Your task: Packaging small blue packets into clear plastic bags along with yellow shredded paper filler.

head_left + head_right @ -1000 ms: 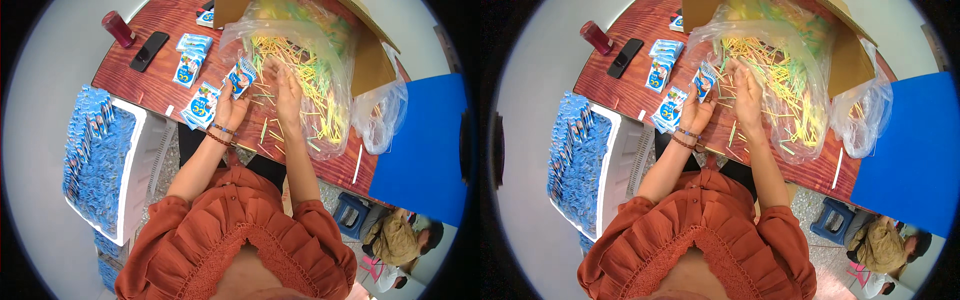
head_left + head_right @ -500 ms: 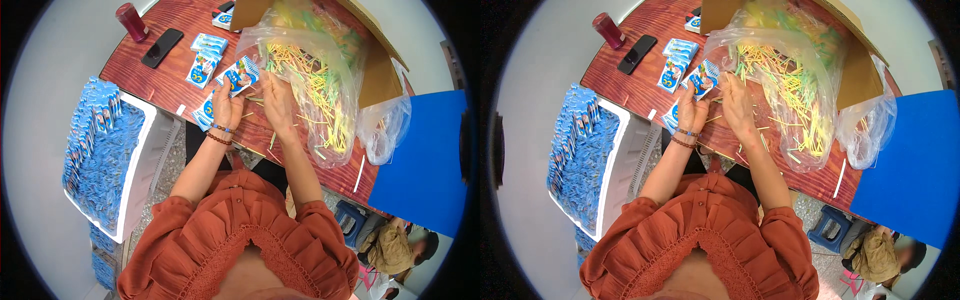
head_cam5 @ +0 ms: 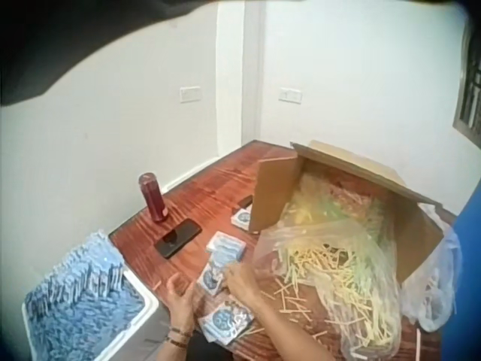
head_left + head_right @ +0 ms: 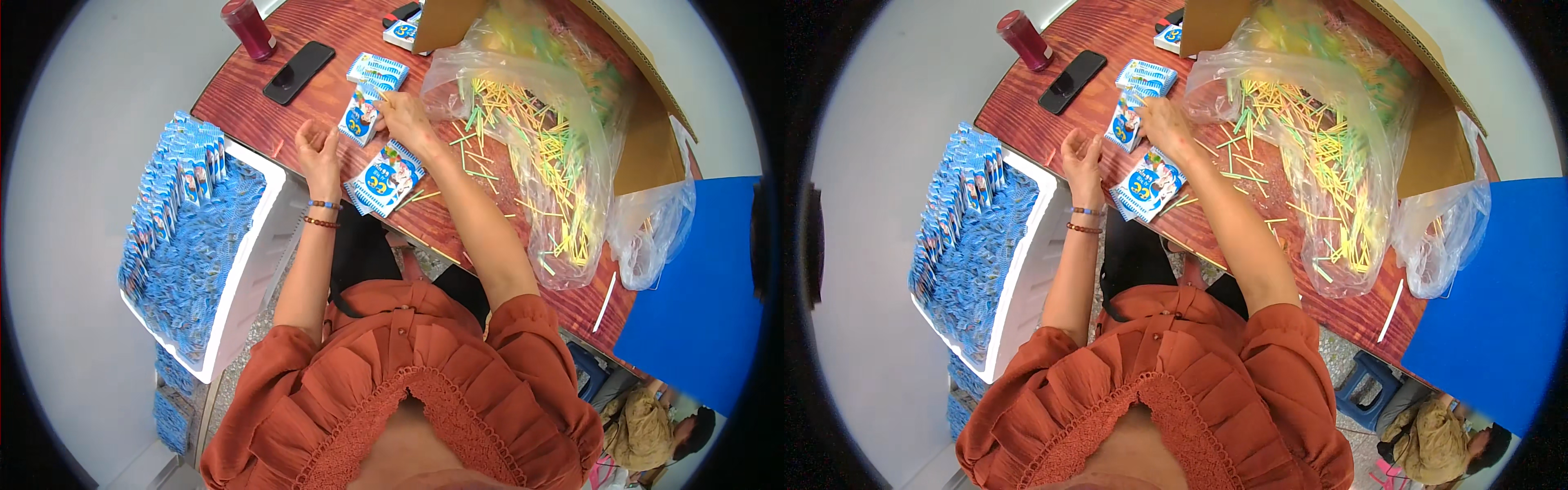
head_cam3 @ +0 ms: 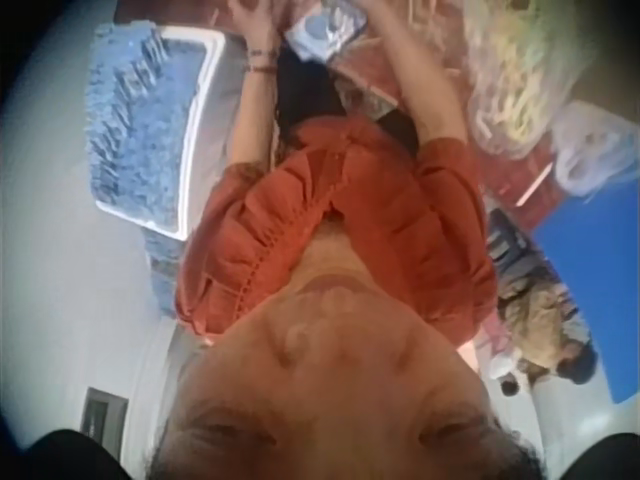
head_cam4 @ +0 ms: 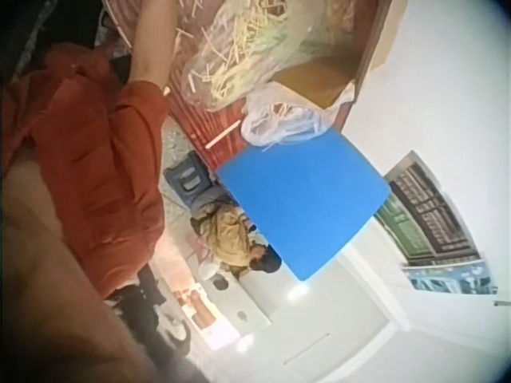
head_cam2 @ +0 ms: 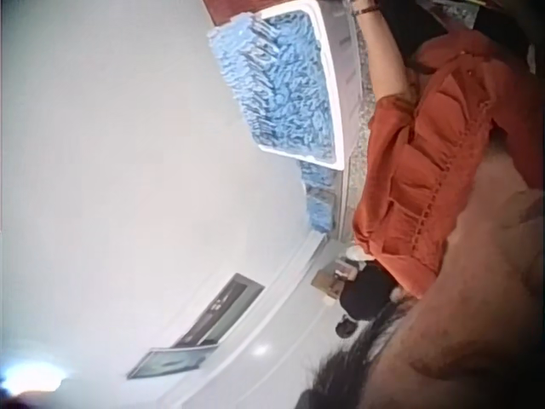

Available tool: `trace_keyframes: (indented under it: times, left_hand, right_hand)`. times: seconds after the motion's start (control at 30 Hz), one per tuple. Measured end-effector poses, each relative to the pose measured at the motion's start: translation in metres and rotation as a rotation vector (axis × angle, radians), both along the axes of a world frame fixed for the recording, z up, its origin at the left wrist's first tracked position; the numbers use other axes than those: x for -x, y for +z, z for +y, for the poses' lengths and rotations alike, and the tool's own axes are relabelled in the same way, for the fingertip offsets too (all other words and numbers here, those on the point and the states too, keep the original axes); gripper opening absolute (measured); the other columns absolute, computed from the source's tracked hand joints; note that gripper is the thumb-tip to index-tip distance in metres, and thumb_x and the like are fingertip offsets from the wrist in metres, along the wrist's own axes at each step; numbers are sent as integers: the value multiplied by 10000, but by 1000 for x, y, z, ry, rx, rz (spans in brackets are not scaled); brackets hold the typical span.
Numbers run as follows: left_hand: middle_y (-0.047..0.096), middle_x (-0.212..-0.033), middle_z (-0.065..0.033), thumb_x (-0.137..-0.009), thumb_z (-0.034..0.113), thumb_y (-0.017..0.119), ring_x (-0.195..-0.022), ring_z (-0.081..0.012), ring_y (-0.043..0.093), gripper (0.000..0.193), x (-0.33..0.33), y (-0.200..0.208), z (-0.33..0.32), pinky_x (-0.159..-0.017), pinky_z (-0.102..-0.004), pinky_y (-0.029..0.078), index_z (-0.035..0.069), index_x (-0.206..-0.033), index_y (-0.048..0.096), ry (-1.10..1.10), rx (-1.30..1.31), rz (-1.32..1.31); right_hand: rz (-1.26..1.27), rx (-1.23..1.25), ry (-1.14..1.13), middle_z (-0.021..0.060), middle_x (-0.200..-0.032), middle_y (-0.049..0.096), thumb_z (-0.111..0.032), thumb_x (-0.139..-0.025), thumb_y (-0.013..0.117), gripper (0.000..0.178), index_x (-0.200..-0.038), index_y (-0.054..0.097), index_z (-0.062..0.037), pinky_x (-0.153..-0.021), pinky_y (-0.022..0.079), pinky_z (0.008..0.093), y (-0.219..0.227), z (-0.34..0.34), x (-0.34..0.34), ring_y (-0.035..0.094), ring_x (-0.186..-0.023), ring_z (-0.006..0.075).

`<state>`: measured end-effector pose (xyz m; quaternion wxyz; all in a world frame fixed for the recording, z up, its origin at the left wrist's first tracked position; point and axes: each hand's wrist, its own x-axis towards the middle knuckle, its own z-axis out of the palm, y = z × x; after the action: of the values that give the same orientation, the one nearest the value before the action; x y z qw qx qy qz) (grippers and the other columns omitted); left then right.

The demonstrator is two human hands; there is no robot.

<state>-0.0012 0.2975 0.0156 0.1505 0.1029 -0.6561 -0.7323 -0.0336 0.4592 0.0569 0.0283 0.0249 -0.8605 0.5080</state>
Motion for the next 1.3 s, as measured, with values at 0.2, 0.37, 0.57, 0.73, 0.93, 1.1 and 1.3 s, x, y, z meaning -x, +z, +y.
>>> trace_keyframes:
  times: [0.2,0.37,0.57,0.73,0.93,1.1,1.3]
  left_hand:
    - [618,-982,-80,-816,161,726,-970,-182,568,270,-16,-6,-1,-805,-333,449,18,-1020,622,-216,179,25]
    - [623,-877,-67,-709,251,793,-872,-272,557,292,-45,8,6,-800,-422,356,76,-883,637,-331,957,47]
    - [604,-827,-45,-751,183,755,-839,-258,543,182,-47,8,14,-781,-401,351,86,-826,621,-207,1032,334]
    - [591,-785,-44,-789,152,728,-754,-242,532,141,-42,16,12,-765,-375,352,72,-803,613,-313,849,403]
    - [573,-685,-45,-822,140,721,-656,-84,532,173,-32,40,42,-556,-269,417,-5,-800,631,-743,553,149]
    - [630,-752,-25,-837,113,712,-708,-60,575,142,-39,54,66,-604,-234,471,-9,-820,643,-937,415,87]
    - [669,-787,-32,-844,64,703,-683,-59,617,103,-56,44,81,-570,-198,493,-22,-880,658,-853,-145,-144]
  right_hand:
    - [125,-140,-113,162,-721,639,-303,-933,528,349,-851,617,25,-587,478,395,-22,30,-14,636,-609,264]
    - [37,-220,-117,170,-730,614,-347,-921,547,350,-856,636,-15,-672,451,412,-15,58,-58,609,-723,302]
    - [-92,-293,-302,173,-832,656,-374,-926,514,363,-946,650,-39,-735,459,405,-14,92,-98,613,-795,339]
    - [-28,-489,-702,210,-937,655,-353,-931,494,376,-986,646,-13,-806,461,451,1,164,-121,615,-901,383]
    - [313,-288,-265,148,-1058,649,-215,-857,641,324,-1097,618,3,-770,491,368,20,151,-138,624,-885,259]
    - [-101,89,38,27,-839,627,-121,-866,642,144,-947,663,-4,-679,461,241,24,95,-140,578,-788,70]
    - [-25,401,-161,4,-809,649,-74,-860,666,90,-925,667,-12,-624,453,212,7,92,-151,576,-726,44]
